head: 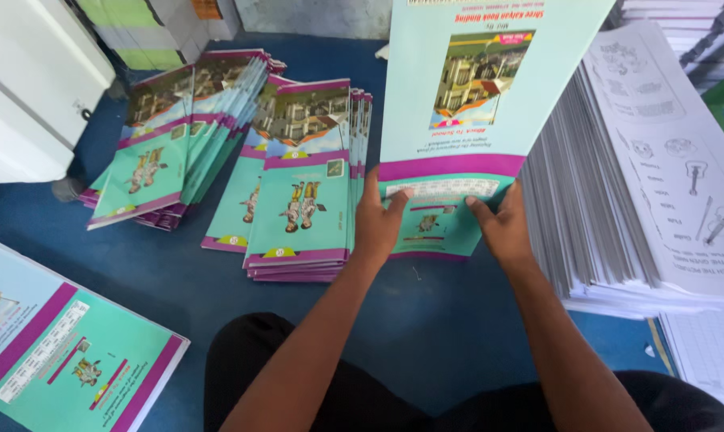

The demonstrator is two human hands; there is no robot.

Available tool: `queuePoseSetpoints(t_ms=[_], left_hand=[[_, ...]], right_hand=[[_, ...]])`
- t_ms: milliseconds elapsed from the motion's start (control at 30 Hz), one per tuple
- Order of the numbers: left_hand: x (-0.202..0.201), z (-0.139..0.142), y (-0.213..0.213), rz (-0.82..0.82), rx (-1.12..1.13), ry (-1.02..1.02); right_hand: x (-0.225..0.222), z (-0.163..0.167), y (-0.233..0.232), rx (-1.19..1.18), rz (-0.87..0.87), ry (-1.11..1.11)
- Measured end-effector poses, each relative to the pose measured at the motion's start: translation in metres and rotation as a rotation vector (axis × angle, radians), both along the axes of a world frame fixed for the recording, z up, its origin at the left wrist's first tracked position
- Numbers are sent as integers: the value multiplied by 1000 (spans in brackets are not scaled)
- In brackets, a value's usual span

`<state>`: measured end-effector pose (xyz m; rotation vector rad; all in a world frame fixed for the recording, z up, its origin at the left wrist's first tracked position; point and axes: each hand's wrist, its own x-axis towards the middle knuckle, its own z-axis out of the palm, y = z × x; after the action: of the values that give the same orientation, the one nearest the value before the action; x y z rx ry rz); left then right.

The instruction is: The person sits on the floor and assembles booklets by inserting printed sheets into folded covers. They repeatedly pick up a cover, insert a sheet, and place the assembled booklet into a growing stack.

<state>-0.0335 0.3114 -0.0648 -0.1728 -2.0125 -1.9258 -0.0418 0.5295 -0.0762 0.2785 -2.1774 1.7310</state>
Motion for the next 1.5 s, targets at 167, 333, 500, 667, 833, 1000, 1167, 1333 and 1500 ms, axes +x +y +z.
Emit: queuePoseSetpoints(t_ms=[167,333,500,667,833,1000,1167,1333,1500], left_hand=[[-7,-3,-2,-108,87,27],[-2,-1,-8,-47,93,13],[-3,16,-40,-14,163,9],[-9,44,-82,-17,289,95],[-7,71,-133,109,305,174],[-3,90,-201,217,359,312],[26,101,-281,367,310,293],[79,108,-351,439,325,308],[136,102,-406,622,283,199]], right_hand=[[2,0,-2,5,-29,-39],[4,14,-16,-7,3,-17],[2,45,-41,85,23,-33],[-5,73,-72,117,129,-8],[-9,76,-112,92,235,-69],[-11,73,-160,74,427,-30],[-9,81,-232,184,527,11],[6,86,-314,284,521,-136],[22,72,-384,306,664,84]])
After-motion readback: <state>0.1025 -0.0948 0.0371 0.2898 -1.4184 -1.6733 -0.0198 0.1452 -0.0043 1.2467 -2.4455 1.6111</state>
